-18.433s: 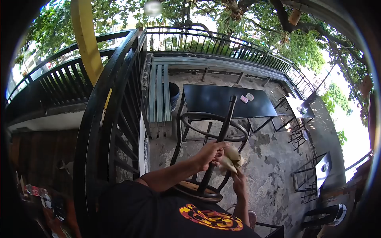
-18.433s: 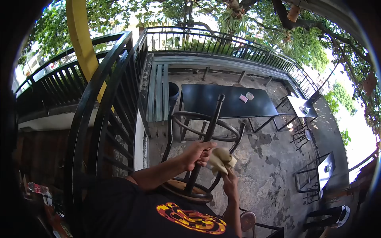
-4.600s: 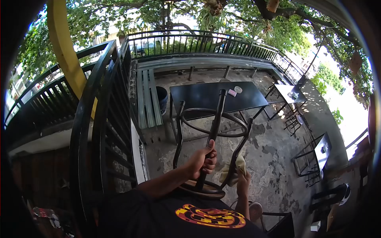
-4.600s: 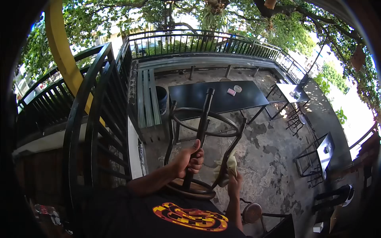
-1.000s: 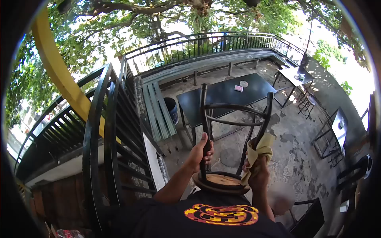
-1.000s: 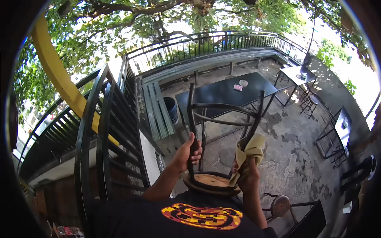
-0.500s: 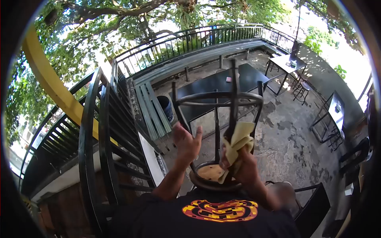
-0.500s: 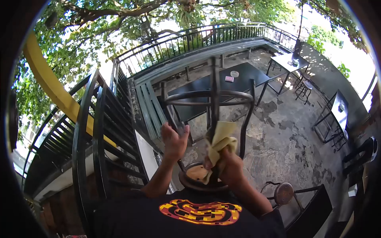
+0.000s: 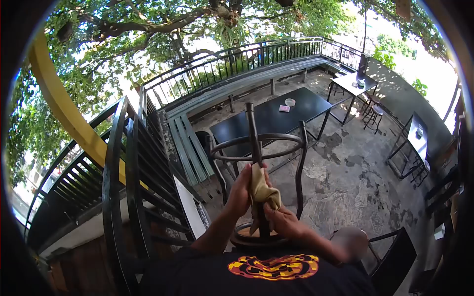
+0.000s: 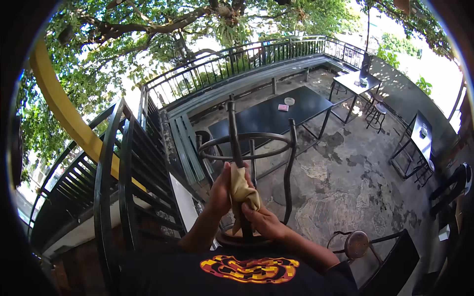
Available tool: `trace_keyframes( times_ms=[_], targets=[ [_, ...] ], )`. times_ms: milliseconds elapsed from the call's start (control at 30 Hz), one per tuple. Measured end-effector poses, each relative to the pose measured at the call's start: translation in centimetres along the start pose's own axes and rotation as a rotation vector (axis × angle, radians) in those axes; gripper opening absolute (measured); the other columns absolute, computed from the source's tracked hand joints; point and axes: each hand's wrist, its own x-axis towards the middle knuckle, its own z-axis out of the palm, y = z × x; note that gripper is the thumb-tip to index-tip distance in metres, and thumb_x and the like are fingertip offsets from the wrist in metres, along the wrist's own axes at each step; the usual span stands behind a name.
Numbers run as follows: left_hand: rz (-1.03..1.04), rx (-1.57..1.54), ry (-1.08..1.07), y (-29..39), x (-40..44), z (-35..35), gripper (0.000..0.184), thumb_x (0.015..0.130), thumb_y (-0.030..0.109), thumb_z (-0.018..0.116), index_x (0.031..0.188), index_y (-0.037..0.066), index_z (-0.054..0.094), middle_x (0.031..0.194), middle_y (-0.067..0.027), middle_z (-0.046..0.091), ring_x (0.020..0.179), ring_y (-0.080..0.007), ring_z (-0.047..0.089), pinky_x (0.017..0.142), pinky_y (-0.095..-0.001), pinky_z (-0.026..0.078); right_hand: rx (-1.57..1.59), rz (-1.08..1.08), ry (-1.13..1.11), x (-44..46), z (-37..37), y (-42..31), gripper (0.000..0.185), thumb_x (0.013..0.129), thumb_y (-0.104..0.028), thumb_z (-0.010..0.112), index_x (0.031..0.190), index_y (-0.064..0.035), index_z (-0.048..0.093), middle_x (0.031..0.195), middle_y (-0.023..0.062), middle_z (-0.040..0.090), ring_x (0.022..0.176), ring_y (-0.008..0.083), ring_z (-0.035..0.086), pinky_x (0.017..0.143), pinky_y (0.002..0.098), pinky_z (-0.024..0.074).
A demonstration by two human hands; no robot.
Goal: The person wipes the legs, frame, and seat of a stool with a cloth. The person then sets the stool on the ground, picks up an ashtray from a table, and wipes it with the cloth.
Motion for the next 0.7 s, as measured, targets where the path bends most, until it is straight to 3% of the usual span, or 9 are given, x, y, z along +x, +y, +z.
trace_keyframes(
  times_ms=[33, 67, 133, 233, 433, 467, 567, 667, 700],
  targets=[
    [-0.032, -0.068, -0.029, 0.1, 0.3, -0.6, 0.06, 0.107, 0.059, 0.037, 0.127, 0.004, 0.053, 0.096, -0.0082, 0.061, 0.091, -0.0219, 0.067, 0.087, -0.0408, 0.055, -0.101, -0.046, -0.057, -0.1, 0.0, -0.5, 0.044, 0.109, -0.022, 0.053, 0.147, -0.0043, 0.042, 0.117, 0.0014, 0.056, 0.103, 0.0131, 0.055, 0.091, 0.0276, 0.0457],
    [-0.021, -0.1, -0.031, 0.7, 0.2, 0.2, 0.056, 0.106, 0.061, 0.038, 0.11, 0.008, 0.054, 0.084, -0.0047, 0.056, 0.076, -0.0205, 0.064, 0.08, -0.0396, 0.055, -0.199, -0.097, -0.109, -0.2, 0.0, -1.0, 0.043, 0.109, -0.022, 0.053, 0.147, -0.0043, 0.041, 0.118, 0.0021, 0.054, 0.105, 0.013, 0.054, 0.092, 0.0281, 0.0452],
    [-0.038, -0.011, -0.014, 1.6, -0.1, 0.2, 0.057, 0.105, 0.063, 0.038, 0.105, 0.008, 0.054, 0.08, -0.004, 0.054, 0.073, -0.0199, 0.063, 0.079, -0.0388, 0.055, -0.359, -0.192, -0.237, -0.5, -0.4, -1.5, 0.043, 0.109, -0.021, 0.052, 0.147, -0.0047, 0.041, 0.119, 0.0048, 0.052, 0.11, 0.013, 0.052, 0.096, 0.0296, 0.0442],
    [-0.073, 0.089, 0.041, 2.1, -0.3, 0.2, 0.059, 0.105, 0.064, 0.039, 0.098, 0.008, 0.056, 0.077, -0.0048, 0.056, 0.072, -0.0219, 0.065, 0.079, -0.0398, 0.055, -0.496, 0.059, -0.285, -1.2, -0.3, -3.5, 0.045, 0.104, -0.01, 0.053, 0.147, -0.0045, 0.041, 0.122, 0.0111, 0.052, 0.117, 0.0193, 0.052, 0.103, 0.0351, 0.0425],
    [-0.011, 0.102, 0.221, 1.3, 0.5, 0.7, 0.058, 0.105, 0.063, 0.041, 0.095, 0.008, 0.058, 0.08, -0.0064, 0.061, 0.073, -0.0252, 0.068, 0.073, -0.0389, 0.055, -0.786, -0.322, -0.545, -1.7, -3.3, -2.0, 0.058, 0.084, 0.005, 0.055, 0.141, -0.0017, 0.05, 0.132, 0.0201, 0.052, 0.132, 0.0347, 0.049, 0.112, 0.0419, 0.0377],
    [-0.063, 0.057, 0.153, 1.8, 0.3, 0.9, 0.056, 0.104, 0.063, 0.042, 0.092, 0.01, 0.055, 0.074, -0.0028, 0.054, 0.062, -0.0193, 0.06, 0.062, -0.0344, 0.05, -0.84, -0.22, -0.557, -1.9, -4.0, -1.9, 0.054, 0.085, 0.004, 0.057, 0.138, -0.0006, 0.053, 0.137, 0.0211, 0.051, 0.132, 0.0343, 0.051, 0.11, 0.0398, 0.0402],
    [-0.153, -0.182, 0.093, 1.8, 0.3, 1.2, 0.055, 0.103, 0.065, 0.043, 0.089, 0.012, 0.05, 0.068, 0.0012, 0.043, 0.051, -0.0107, 0.044, 0.051, -0.028, 0.039, -0.819, -0.201, -0.577, -2.0, -5.6, -2.4, 0.047, 0.089, 0.002, 0.063, 0.135, -0.0003, 0.057, 0.134, 0.0163, 0.06, 0.124, 0.0297, 0.06, 0.105, 0.0384, 0.0469],
    [-0.129, -0.172, 0.125, 1.7, 0.4, 1.7, 0.055, 0.102, 0.067, 0.043, 0.088, 0.013, 0.047, 0.065, 0.0036, 0.034, 0.046, -0.0057, 0.03, 0.046, -0.0235, 0.029, -0.826, -0.257, -0.284, -2.0, -7.6, -3.8, 0.04, 0.089, 0.004, 0.055, 0.128, 0.0008, 0.062, 0.111, 0.0123, 0.07, 0.098, 0.021, 0.069, 0.088, 0.035, 0.0544],
    [-0.131, -0.166, 0.12, 1.8, 0.3, 1.7, 0.056, 0.101, 0.068, 0.044, 0.087, 0.014, 0.047, 0.065, 0.0039, 0.035, 0.046, -0.0054, 0.03, 0.045, -0.023, 0.029, -0.694, -0.337, 0.002, -1.1, -8.3, -3.5, 0.037, 0.091, 0.003, 0.052, 0.127, 0.0004, 0.063, 0.104, 0.0095, 0.071, 0.095, 0.0183, 0.069, 0.086, 0.034, 0.0549]
  ],
)
